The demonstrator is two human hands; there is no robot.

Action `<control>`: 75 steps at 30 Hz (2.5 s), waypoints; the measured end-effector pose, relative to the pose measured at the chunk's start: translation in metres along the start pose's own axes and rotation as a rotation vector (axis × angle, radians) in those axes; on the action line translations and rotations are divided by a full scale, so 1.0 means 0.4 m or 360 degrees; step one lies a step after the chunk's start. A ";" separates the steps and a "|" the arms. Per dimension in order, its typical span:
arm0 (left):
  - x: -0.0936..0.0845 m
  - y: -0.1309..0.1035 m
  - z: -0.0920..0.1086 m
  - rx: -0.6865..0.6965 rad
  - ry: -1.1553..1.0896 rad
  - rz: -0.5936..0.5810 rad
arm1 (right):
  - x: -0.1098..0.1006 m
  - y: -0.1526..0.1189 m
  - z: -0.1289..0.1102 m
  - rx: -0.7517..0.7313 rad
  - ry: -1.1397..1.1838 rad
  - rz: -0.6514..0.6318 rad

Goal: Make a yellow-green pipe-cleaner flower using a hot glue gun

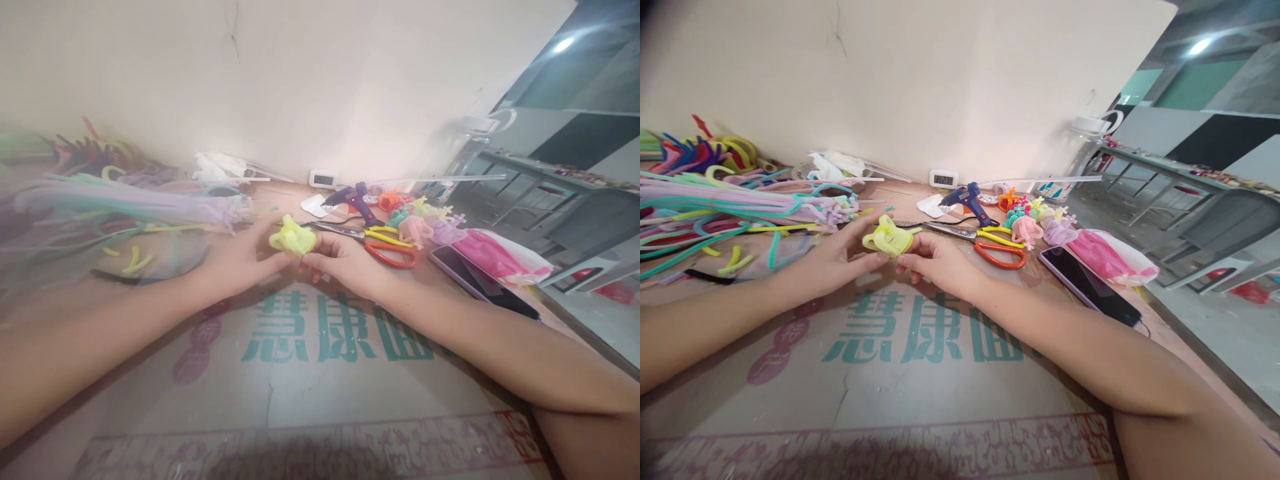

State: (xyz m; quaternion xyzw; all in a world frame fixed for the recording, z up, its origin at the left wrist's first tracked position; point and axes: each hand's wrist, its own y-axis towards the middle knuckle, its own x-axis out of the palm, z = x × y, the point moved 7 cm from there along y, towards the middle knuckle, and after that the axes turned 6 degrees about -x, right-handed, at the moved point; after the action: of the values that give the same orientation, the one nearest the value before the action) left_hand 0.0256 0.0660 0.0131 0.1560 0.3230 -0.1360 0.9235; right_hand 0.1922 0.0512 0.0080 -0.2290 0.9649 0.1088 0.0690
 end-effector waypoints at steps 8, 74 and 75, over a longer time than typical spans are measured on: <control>0.005 0.001 0.000 -0.0018 0.0066 -0.0010 | 0.013 -0.001 -0.015 -0.0033 0.0008 -0.0057; -0.013 0.007 0.006 0.0010 -0.0163 0.0130 | -0.028 0.002 -0.021 -0.0188 -0.0330 0.0226; -0.013 0.007 0.007 0.0001 -0.0154 0.0132 | -0.025 0.001 -0.024 -0.0177 -0.0342 0.0206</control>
State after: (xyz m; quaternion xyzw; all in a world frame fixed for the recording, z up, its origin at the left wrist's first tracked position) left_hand 0.0242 0.0684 0.0190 0.1627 0.2712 -0.1049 0.9428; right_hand 0.2002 0.0537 0.0192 -0.1568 0.9572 0.1902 0.1521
